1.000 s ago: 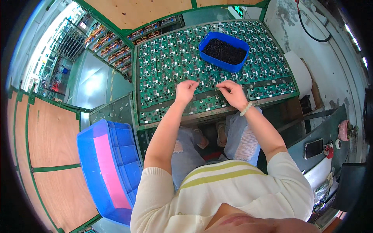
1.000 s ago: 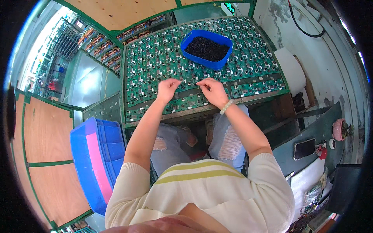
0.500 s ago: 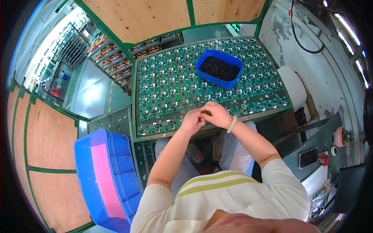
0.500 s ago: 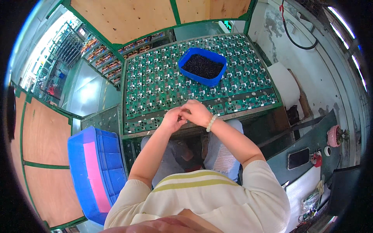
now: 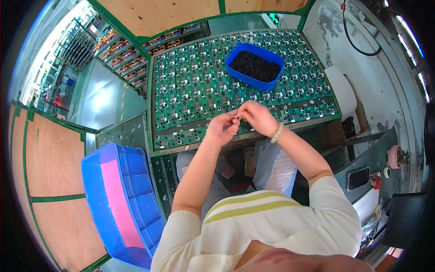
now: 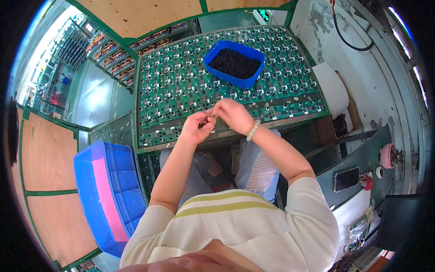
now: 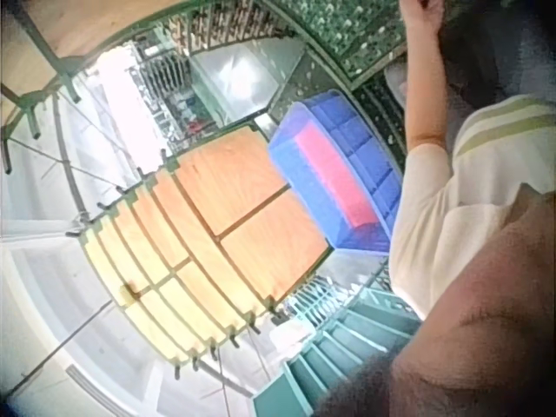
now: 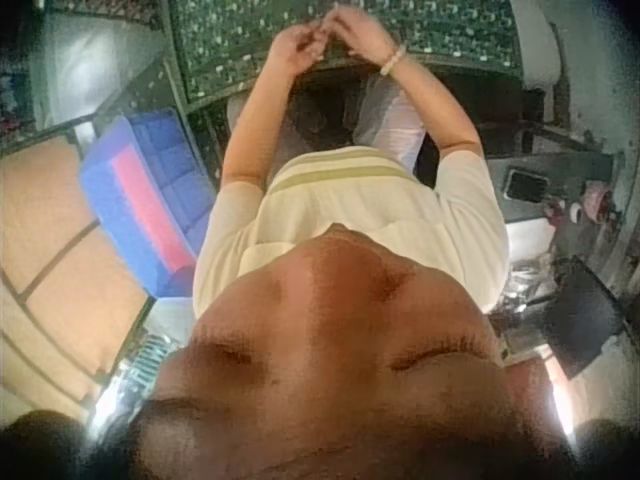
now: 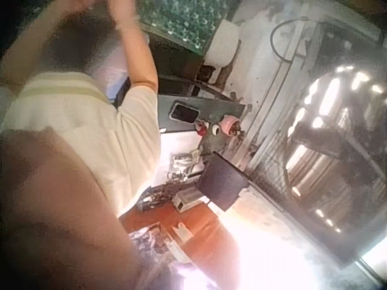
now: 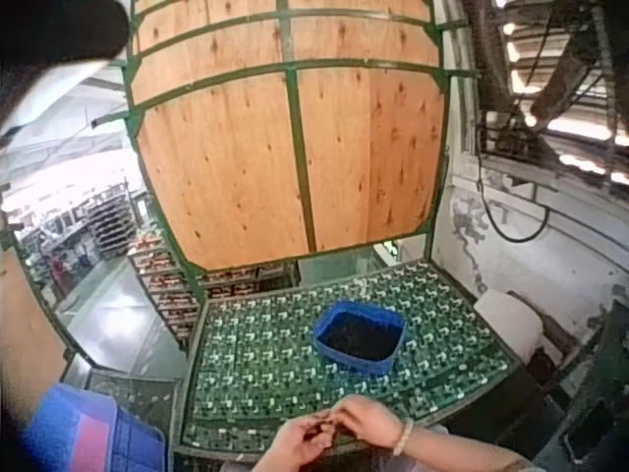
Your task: Placing small electronic components into slots on a tray of green circuit boards.
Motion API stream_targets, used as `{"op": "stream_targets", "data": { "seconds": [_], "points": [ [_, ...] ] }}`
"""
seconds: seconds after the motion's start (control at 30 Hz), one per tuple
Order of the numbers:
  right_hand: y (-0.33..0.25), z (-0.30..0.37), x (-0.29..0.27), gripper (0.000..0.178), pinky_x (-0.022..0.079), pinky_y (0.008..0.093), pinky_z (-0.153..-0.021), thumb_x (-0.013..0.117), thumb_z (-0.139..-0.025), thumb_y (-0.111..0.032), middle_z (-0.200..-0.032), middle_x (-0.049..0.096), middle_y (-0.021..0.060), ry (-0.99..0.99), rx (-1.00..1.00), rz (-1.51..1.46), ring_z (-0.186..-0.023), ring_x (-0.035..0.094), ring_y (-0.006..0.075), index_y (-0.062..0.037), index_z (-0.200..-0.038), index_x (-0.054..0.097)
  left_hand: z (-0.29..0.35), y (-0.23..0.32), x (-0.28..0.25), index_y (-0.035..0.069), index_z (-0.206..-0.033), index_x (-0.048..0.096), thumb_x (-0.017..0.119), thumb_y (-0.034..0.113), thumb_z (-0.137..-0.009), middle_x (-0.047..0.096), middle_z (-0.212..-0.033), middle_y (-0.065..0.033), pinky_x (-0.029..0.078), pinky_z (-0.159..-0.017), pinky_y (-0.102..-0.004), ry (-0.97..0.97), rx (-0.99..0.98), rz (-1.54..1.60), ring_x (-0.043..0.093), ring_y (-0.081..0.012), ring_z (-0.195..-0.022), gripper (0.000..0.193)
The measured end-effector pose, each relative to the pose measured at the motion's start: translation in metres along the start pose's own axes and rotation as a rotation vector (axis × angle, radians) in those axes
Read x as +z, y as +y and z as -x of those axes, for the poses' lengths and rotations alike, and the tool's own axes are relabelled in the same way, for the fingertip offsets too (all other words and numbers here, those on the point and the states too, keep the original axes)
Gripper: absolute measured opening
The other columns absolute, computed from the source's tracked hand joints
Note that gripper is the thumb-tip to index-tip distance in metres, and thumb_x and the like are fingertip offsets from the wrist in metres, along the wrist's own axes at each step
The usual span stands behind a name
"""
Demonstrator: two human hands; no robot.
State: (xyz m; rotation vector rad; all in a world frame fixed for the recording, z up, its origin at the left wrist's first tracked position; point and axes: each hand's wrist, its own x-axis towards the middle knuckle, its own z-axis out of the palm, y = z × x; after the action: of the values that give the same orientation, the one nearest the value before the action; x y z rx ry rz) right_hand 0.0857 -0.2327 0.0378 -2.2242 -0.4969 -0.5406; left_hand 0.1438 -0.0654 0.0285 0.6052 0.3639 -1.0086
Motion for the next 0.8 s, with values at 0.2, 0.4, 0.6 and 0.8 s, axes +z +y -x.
{"op": "stream_targets", "data": {
  "seconds": [0.2,0.4,0.6,0.8],
  "points": [
    [0.054,-0.012,-0.01,0.01,0.05,0.035,-0.069,0.063,-0.078,-0.009,-0.081,0.063,0.0128,0.281,0.446,0.008,-0.074,0.062,0.0278,-0.0031,-0.087,0.066,-0.013,0.016,0.005,-0.006,-0.108,0.052,0.057,0.01,-0.089,0.059,-0.092,-0.0115,0.033,-0.045,-0.0163,0.01,0.16,-0.31,0.046,-0.0072,-0.061,0.025],
    [0.078,-0.021,0.004,0.014,0.049,0.0406,-0.074,0.058,-0.073,-0.005,-0.083,0.062,0.0148,-0.012,0.249,0.296,-0.08,0.06,0.032,-0.0032,-0.085,0.066,-0.036,0.037,0.004,-0.001,-0.098,0.061,0.062,0.018,-0.087,0.052,-0.073,0.0002,0.033,-0.043,-0.0165,0.082,0.274,-0.456,0.045,-0.0057,-0.059,0.022],
    [0.078,-0.025,0.0,0.013,0.048,0.0401,-0.072,0.058,-0.071,-0.005,-0.077,0.059,0.0137,-0.04,0.249,0.264,-0.076,0.059,0.0318,-0.0027,-0.083,0.063,-0.049,0.049,-0.003,-0.002,-0.097,0.06,0.065,0.016,-0.085,0.054,-0.073,-0.0006,0.033,-0.044,-0.0182,0.07,0.343,-0.534,0.046,-0.0062,-0.058,0.023],
    [0.077,-0.026,0.0,0.008,0.048,0.0407,-0.074,0.062,-0.072,-0.008,-0.079,0.061,0.0128,-0.048,0.36,0.26,-0.078,0.059,0.0312,-0.0045,-0.079,0.064,-0.065,0.051,0.001,0.001,-0.085,0.058,0.067,0.021,-0.083,0.056,-0.068,-0.0004,0.032,-0.042,-0.0191,0.285,0.489,-0.958,0.046,-0.0062,-0.052,0.022]
  ]
}}
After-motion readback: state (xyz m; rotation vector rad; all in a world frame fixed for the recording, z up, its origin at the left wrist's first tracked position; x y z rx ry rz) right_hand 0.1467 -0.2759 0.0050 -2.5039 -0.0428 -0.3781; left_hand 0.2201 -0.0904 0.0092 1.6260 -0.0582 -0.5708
